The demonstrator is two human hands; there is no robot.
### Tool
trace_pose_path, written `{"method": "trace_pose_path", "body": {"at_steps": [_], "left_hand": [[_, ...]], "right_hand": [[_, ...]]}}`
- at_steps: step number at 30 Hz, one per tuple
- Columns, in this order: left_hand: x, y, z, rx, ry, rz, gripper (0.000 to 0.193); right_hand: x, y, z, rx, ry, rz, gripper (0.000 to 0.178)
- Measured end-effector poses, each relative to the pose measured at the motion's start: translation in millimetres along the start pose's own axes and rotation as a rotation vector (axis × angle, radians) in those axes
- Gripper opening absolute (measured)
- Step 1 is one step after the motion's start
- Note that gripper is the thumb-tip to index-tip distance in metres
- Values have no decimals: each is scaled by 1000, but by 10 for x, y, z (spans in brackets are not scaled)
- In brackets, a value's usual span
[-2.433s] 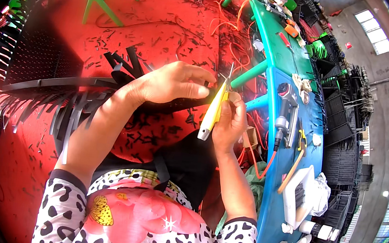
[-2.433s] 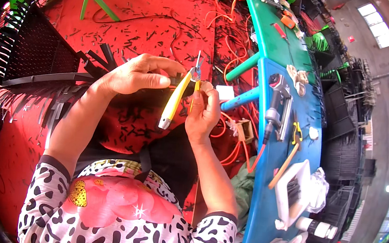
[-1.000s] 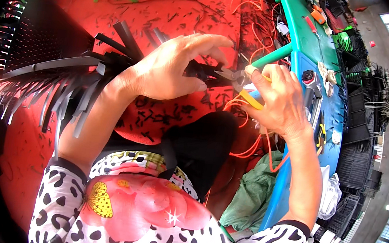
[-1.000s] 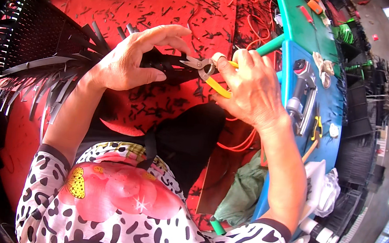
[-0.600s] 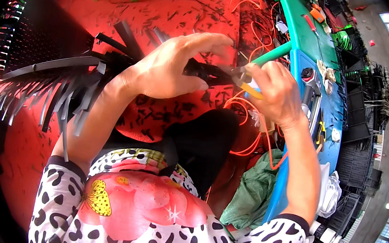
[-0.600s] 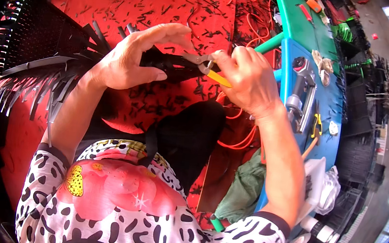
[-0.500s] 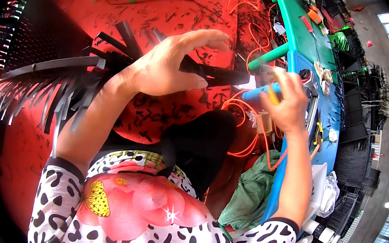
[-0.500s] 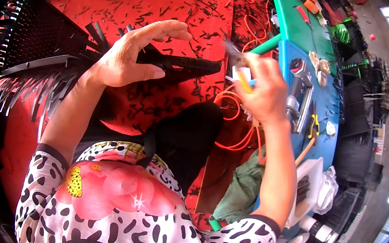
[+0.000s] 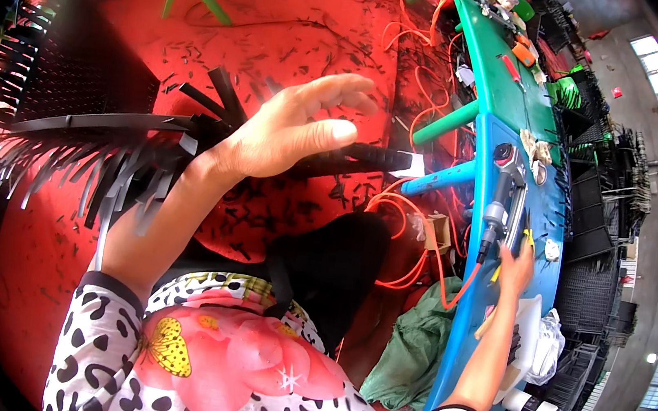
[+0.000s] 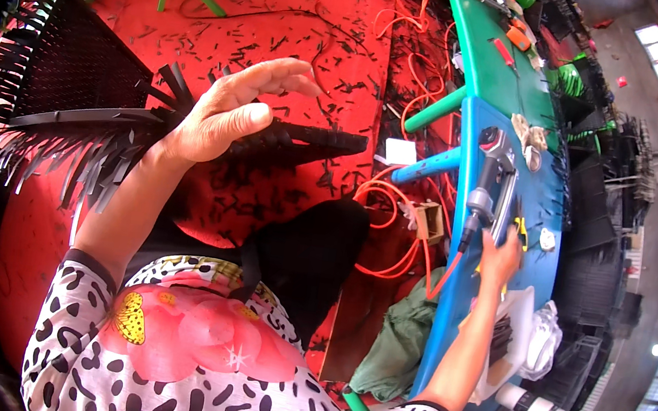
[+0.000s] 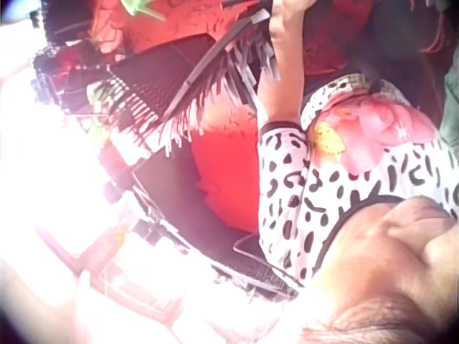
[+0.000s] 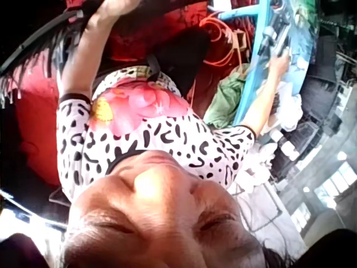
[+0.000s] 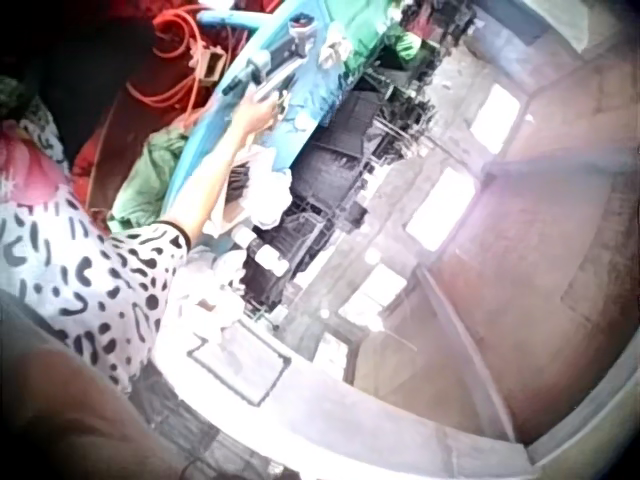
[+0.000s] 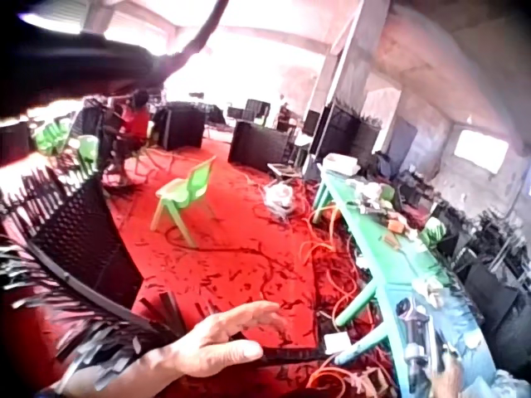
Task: The person attaches strips of black material to a perforated black panel using a pneumatic staple gun and a hammer, then cuts the excess material with pliers.
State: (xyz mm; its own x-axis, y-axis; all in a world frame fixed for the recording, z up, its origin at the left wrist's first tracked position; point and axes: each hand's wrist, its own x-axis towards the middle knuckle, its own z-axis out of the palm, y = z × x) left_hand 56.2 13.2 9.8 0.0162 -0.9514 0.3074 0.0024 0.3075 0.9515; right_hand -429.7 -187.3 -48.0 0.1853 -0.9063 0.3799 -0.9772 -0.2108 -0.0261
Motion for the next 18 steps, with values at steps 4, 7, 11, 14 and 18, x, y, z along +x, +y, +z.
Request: {"method": "trace_pose_path", "body": {"at_steps": [4,7,11,14,18], "left_hand": [[-14,-103,-30,14,6,98,67],[-15,-100,0,15,1,78,68],[5,-112,67,-107,-26,44,70],[-33,-135,44,97,89,228,73],[-45,-178,79,188,207,371,68]], "right_hand": [[-70,-2210,-600,866,-144,-364,38],[-192,-3071,-693,863,-52,-816,39],[-263,-3384,-478,844,-143,-839,29],[-301,-3353,-399,1053,-127,-752,23],[-351,-3343,-459,1155,-166,-616,22]]}}
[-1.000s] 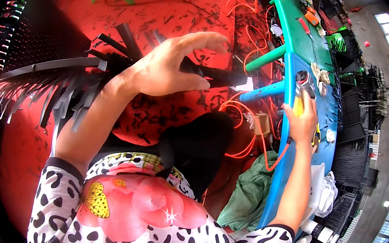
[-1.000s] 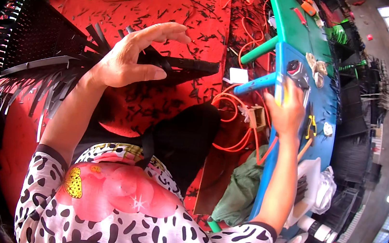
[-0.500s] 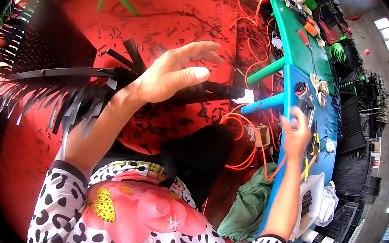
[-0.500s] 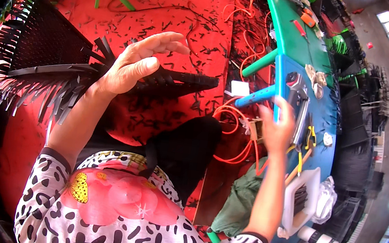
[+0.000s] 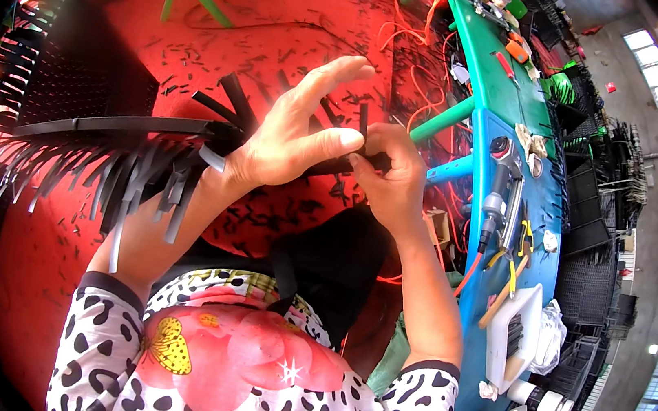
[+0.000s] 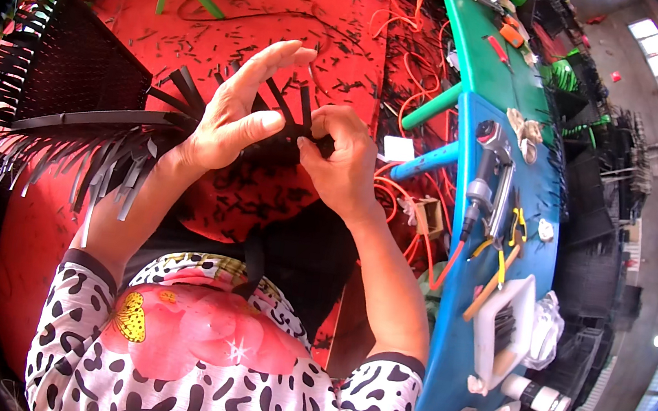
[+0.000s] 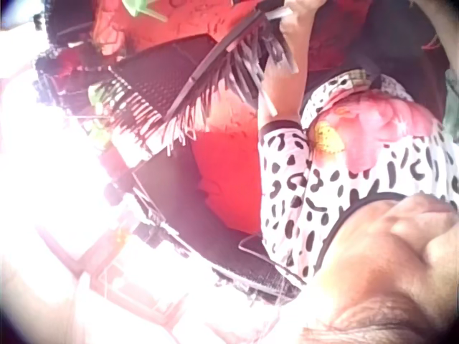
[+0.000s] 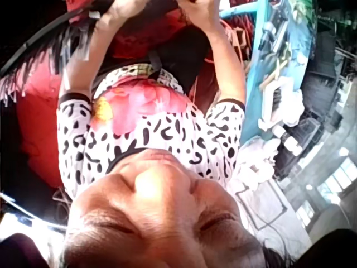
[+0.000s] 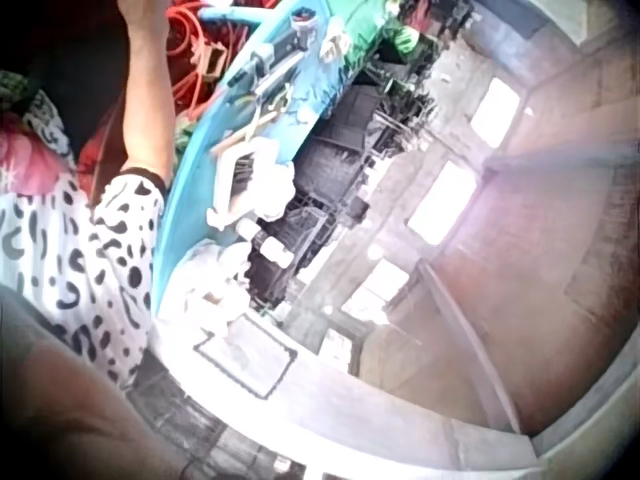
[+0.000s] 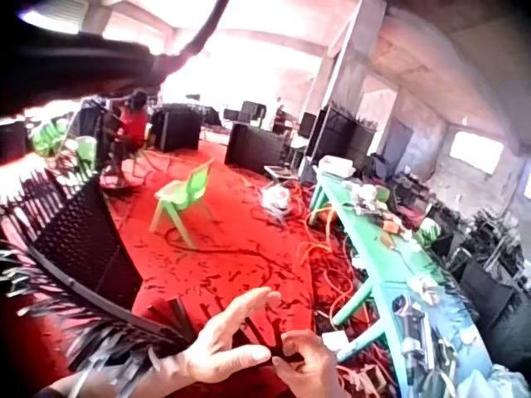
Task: The person attaches strips of black material to a perforated black panel using a pneumatic staple gun and a hammer, then cuts the excess material with pliers.
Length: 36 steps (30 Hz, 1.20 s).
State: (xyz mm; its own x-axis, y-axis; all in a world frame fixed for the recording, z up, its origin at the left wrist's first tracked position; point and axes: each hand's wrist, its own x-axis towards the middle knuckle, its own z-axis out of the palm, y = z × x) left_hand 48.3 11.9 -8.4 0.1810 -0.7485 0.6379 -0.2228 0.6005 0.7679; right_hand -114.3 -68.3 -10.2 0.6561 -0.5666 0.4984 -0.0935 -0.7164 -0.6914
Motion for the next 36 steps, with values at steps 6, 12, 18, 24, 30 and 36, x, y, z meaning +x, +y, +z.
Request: {"method": "trace_pose_path", "body": {"at_steps": [6,12,18,24,30,36], "left_hand": [[17,15,64,443,-221,-86,34],[17,3,140,892,-457,-100,17],[-32,73,190,899,-476,-121,17],[-128,58,231,924,-426,-161,21],[-204,83,267,929,-340,-86,20],[-188,133,278,959,-376,-105,19]], "right_hand": [[-206,14,-77,144,108,-18,16],[-307,-179,9,331,228,138,13],[-286,-206,77,662,269,261,12],[-320,-453,-47,749,250,384,17],[-207,-609,-133,632,108,386,15],[253,-400,-145,442,33,368,17]]}}
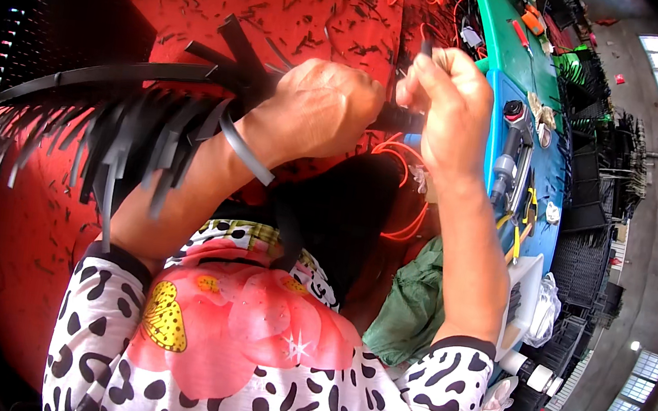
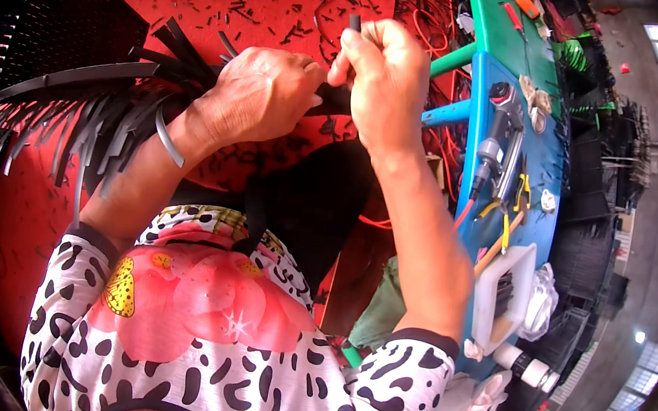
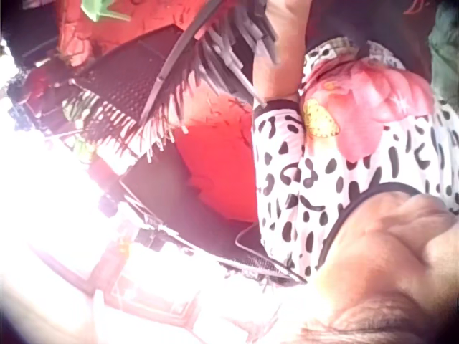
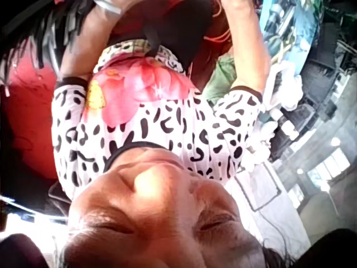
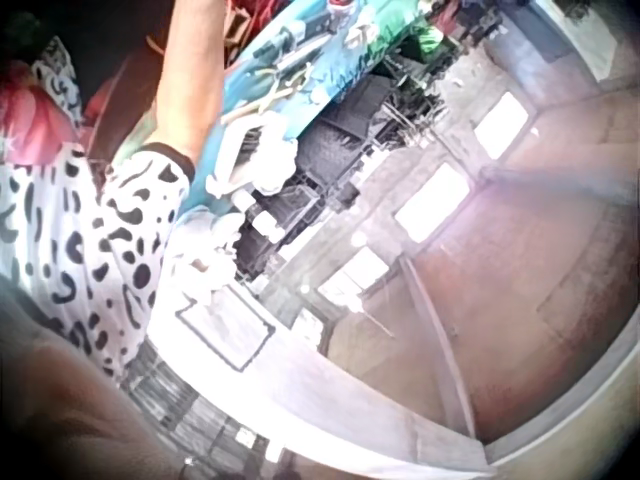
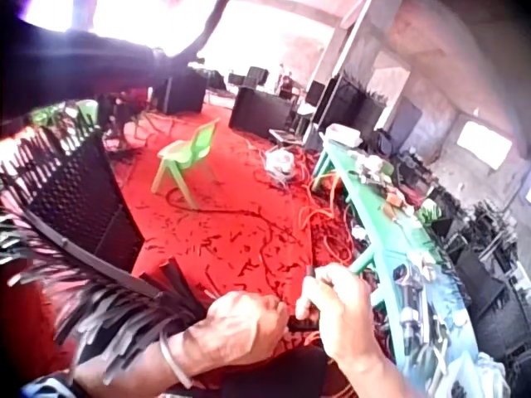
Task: The person attaches strips of black material to a perforated black panel using a pneumatic staple gun and a hammer, then cuts the excess material with pliers.
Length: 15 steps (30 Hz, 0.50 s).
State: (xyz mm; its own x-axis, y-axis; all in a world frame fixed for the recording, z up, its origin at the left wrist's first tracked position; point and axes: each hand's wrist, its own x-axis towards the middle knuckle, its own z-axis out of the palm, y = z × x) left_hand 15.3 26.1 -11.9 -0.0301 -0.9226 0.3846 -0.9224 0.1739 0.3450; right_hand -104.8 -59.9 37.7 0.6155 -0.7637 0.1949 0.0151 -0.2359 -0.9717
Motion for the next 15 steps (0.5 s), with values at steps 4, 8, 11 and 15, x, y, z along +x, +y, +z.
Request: {"method": "trace_pose_path", "body": {"at_steps": [4,8,11,15], "left_hand": [[-52,-14,26,-30,40,12,19],[-50,3,20,22,56,42,18],[-51,-1,44,15,79,58,18],[-55,27,1,49,40,24,18]], "right_hand": [[292,213,-26,-125,-59,-79,21],[457,497,-59,-455,-14,-210,23],[579,616,-103,-602,-164,-146,23],[630,642,-81,-649,-392,95,19]]}}
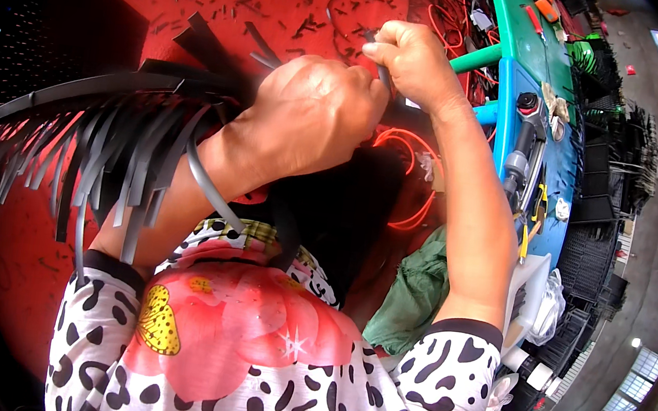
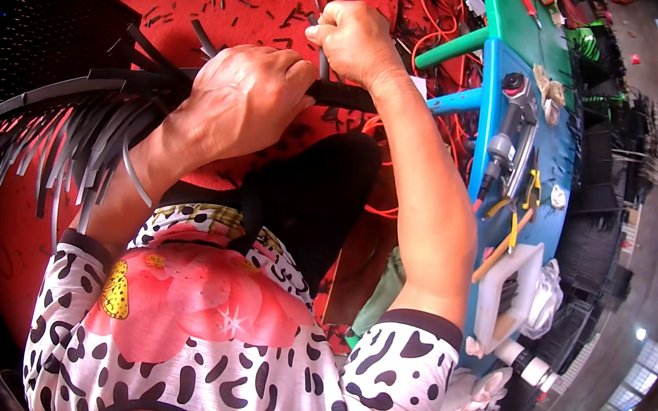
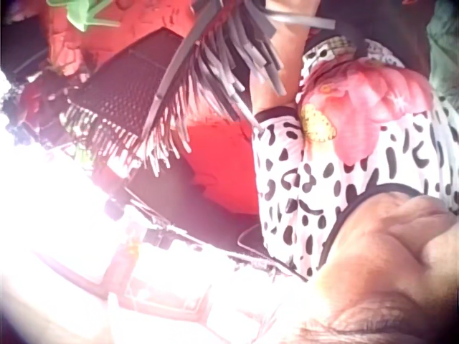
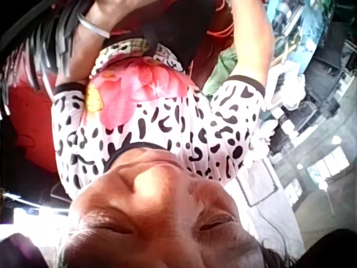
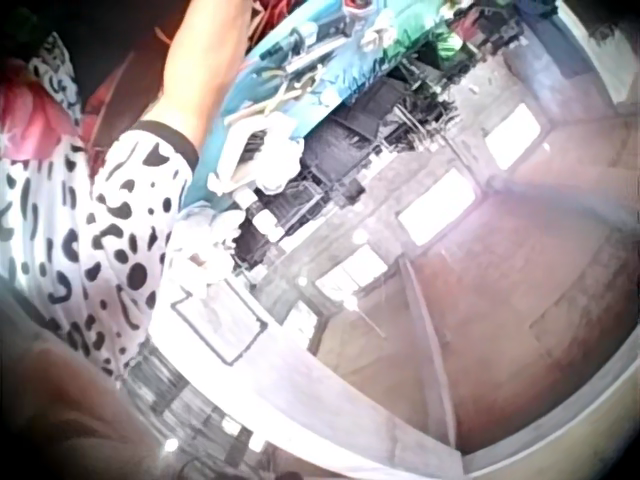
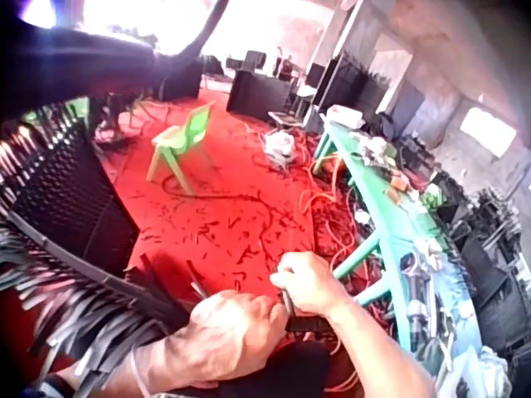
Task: The person attaches strips of black material to a perforated black panel using a pneumatic staple gun and a hammer, then cuts the excess material with pliers.
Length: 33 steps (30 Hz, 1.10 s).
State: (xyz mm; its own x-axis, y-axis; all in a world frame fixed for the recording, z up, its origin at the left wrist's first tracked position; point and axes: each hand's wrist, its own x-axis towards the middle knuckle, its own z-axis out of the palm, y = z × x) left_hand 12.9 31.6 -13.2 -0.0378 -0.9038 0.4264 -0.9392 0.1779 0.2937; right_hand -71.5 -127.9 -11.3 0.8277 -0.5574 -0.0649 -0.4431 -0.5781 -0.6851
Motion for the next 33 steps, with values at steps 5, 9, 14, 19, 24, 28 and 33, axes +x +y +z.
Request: {"method": "trace_pose_path", "body": {"at_steps": [5,9,14,19,24,28,33], "left_hand": [[26,-30,-58,-78,35,65,17],[34,-84,-69,-85,-4,111,30],[33,-110,-79,-122,-10,122,28],[39,-99,-97,-125,-50,124,28],[46,-103,-113,-155,-70,99,29],[24,-91,-94,-170,-69,92,30],[55,-84,-103,-157,-62,106,33]], "right_hand": [[23,24,-51,-32,-101,67,20],[84,71,-29,-83,-163,120,21],[-16,-31,-156,69,-135,-28,35],[-156,142,-320,174,-298,-147,40],[-181,154,-345,-100,-377,-320,22],[-169,24,-331,40,-493,-213,26],[-172,73,-322,-10,-396,-209,20]]}}
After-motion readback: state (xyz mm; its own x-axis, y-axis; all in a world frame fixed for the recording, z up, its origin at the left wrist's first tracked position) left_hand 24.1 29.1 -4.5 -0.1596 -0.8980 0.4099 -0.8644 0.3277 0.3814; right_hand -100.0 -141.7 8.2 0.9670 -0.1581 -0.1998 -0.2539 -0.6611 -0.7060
